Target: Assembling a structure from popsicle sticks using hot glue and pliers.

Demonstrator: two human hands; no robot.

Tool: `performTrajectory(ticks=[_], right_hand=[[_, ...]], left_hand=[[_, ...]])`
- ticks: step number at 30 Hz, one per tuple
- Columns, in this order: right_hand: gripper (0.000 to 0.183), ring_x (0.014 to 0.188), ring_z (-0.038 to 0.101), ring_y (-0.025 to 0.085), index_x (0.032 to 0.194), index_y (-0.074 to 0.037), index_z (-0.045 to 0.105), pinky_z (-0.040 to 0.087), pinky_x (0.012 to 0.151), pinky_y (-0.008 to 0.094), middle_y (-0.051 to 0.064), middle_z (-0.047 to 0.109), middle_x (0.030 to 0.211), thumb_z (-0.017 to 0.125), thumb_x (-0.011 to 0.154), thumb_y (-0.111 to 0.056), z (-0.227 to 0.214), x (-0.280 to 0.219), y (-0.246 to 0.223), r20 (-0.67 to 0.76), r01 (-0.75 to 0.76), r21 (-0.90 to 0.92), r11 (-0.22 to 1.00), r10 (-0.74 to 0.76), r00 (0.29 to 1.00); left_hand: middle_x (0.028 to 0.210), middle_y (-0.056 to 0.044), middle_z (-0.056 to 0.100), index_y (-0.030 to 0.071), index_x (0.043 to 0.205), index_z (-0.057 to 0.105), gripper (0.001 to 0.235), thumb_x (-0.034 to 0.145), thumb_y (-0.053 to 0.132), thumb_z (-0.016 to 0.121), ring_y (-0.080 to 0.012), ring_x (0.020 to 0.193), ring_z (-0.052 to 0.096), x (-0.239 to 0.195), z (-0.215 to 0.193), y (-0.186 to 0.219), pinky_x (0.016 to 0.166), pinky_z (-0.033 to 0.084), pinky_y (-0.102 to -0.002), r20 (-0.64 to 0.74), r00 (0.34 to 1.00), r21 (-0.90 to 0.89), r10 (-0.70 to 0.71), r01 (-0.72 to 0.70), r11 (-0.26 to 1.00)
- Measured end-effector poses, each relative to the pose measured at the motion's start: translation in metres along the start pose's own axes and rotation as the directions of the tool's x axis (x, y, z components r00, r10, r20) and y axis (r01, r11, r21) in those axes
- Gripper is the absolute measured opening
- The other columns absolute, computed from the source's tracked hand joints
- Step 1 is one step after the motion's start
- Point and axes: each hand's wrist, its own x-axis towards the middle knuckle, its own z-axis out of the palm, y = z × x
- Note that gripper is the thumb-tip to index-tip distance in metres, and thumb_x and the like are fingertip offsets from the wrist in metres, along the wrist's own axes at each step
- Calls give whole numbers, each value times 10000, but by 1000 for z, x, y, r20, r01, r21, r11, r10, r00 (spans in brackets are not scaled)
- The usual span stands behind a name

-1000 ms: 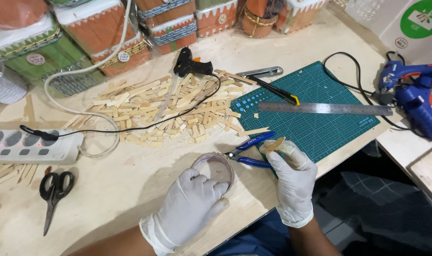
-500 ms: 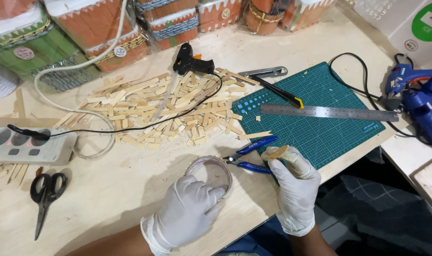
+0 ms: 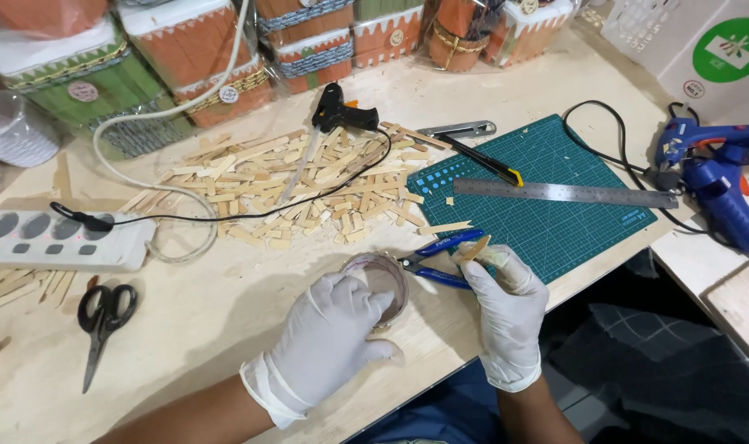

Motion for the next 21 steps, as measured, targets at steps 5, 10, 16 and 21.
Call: performTrajectory(ticks=[5, 10, 16, 21], right_hand=[[184, 1015, 734, 257, 1032, -4, 755, 630, 960, 342, 117, 731, 1003, 752, 854, 43, 1, -2, 2, 23, 18, -19, 1000, -18, 1000], [180, 1005, 737, 225, 1020, -20, 764, 642, 973, 336, 99, 731, 993, 768, 847, 32, 6, -5, -3, 51, 55, -67, 996, -51, 997], [253, 953, 701, 168, 1080, -26, 709, 600, 920, 297, 88, 738, 1050, 790, 843, 10, 5, -6, 1, 7, 107, -121, 987, -107, 994], [212, 949, 695, 176, 1003, -45, 726, 605, 911, 289, 79, 717, 997, 793, 826, 50, 1, -6, 5, 38, 157, -140, 978, -153, 988]], left_hand=[[1029, -81, 726, 182, 959, 683, 729, 670, 850, 717, -340, 814, 650, 26, -37, 2, 719, 471, -462, -95, 994, -167, -49, 33, 985], [890, -80, 660, 249, 938, 678, 799, 685, 1004, 614, -324, 778, 614, 25, -2, 18, 586, 470, -393, -26, 984, 147, -175, 176, 973], [709, -70, 623, 223, 797, 709, 232, 894, 421, 638, -379, 707, 597, 16, -1, 5, 478, 459, -468, -205, 969, -78, -138, 124, 989], [691, -49, 704, 220, 948, 682, 202, 857, 391, 736, -333, 691, 648, 17, -23, -7, 632, 460, -444, 27, 966, -534, -258, 232, 813]])
